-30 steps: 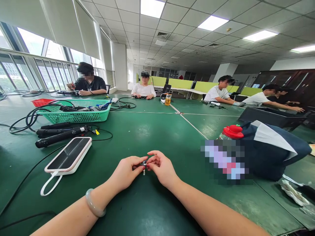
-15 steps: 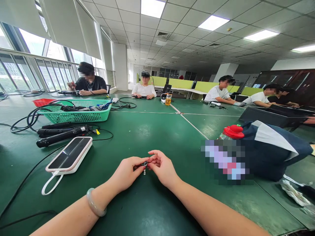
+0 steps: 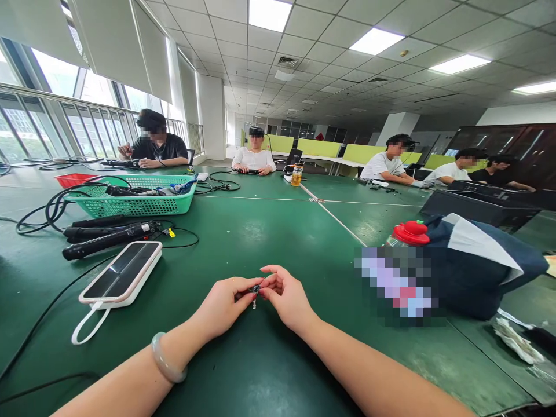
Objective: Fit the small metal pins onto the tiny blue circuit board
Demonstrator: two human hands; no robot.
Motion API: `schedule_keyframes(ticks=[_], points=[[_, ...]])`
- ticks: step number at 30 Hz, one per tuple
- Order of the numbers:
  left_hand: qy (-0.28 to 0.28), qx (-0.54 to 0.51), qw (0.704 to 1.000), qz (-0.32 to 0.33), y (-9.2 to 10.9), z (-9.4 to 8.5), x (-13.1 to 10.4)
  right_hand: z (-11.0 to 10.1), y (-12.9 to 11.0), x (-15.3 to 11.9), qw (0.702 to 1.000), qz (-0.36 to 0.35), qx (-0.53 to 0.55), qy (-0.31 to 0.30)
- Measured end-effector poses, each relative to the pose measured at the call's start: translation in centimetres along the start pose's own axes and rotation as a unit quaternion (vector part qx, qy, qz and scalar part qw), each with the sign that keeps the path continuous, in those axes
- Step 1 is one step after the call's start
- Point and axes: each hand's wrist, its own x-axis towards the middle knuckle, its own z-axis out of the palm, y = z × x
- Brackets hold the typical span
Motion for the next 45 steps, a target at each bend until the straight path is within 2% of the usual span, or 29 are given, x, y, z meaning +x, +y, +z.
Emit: schedule_keyframes(ticks=[8,27,45], points=[[-0.003,-0.020,1.000,-0.017,-0.28,0.10,0.00,-0.02,-0.09,0.00,1.000,-0.007,-0.005,0.009],[0.001,0.029,0.999,0.021,-0.34,0.02,-0.01,-0.05,-0.22,-0.26,0.996,-0.044,-0.074,-0.010],[0.027,-0.048,0.998,-0.018,-0.52,0.14,0.05,-0.15,-0.89,-0.30,0.995,-0.034,-0.094,0.009]])
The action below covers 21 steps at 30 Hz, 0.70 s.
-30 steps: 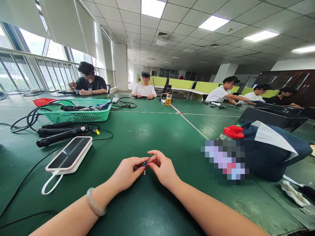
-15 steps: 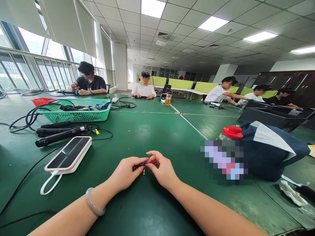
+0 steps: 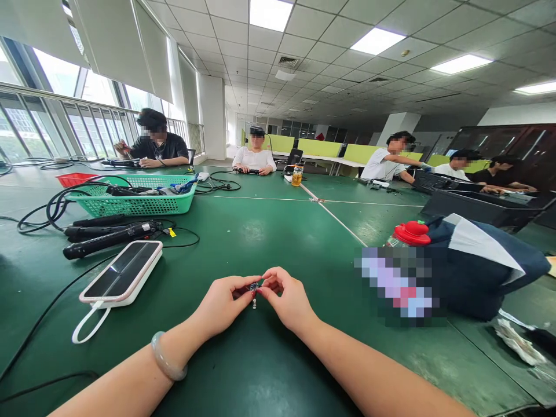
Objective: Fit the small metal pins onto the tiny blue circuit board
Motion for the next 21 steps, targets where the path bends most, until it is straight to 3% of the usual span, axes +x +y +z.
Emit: schedule_keyframes(ticks=[11,21], points=[[0.002,-0.044,0.999,-0.018,-0.51,0.16,0.13,0.00,-0.21,-0.16,0.999,-0.036,-0.016,-0.020],[0.000,-0.037,0.999,-0.014,-0.02,0.03,0.05,0.09,0.04,0.01,1.000,-0.017,-0.013,-0.015]])
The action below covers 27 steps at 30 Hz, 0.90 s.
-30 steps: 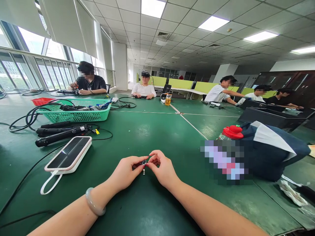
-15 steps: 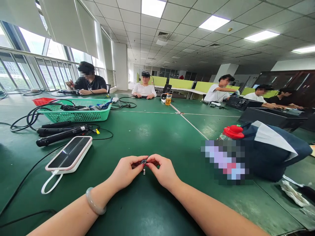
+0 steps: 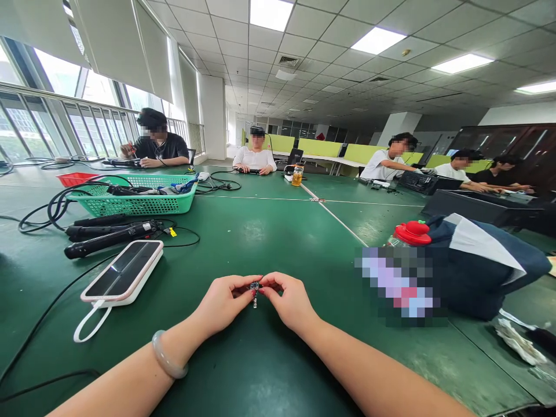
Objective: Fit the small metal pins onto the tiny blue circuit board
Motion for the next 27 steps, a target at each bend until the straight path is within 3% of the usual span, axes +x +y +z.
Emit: schedule_keyframes(ticks=[19,27], points=[[0.020,-0.014,1.000,0.005,-0.07,0.01,-0.02,-0.17,0.18,0.05,0.999,0.012,-0.034,0.008],[0.013,0.051,0.998,0.038,0.00,-0.08,0.03,-0.17,0.29,0.05,0.999,0.005,-0.039,-0.003]])
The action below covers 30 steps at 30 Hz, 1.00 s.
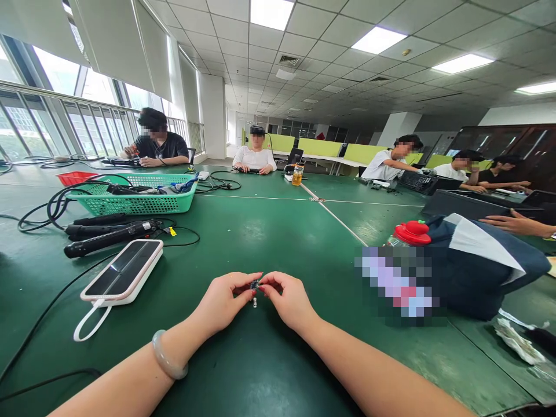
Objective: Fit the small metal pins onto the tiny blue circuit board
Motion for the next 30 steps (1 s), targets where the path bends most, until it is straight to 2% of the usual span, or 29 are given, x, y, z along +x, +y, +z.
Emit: schedule_keyframes(ticks=[18,30], points=[[-0.019,0.047,0.998,0.040,-0.12,-0.13,-0.06,0.02,-0.11,-0.02,1.000,0.005,0.000,-0.006],[-0.032,0.036,0.999,0.019,0.06,-0.30,-0.12,-0.06,0.02,-0.13,1.000,0.004,-0.004,-0.010]])
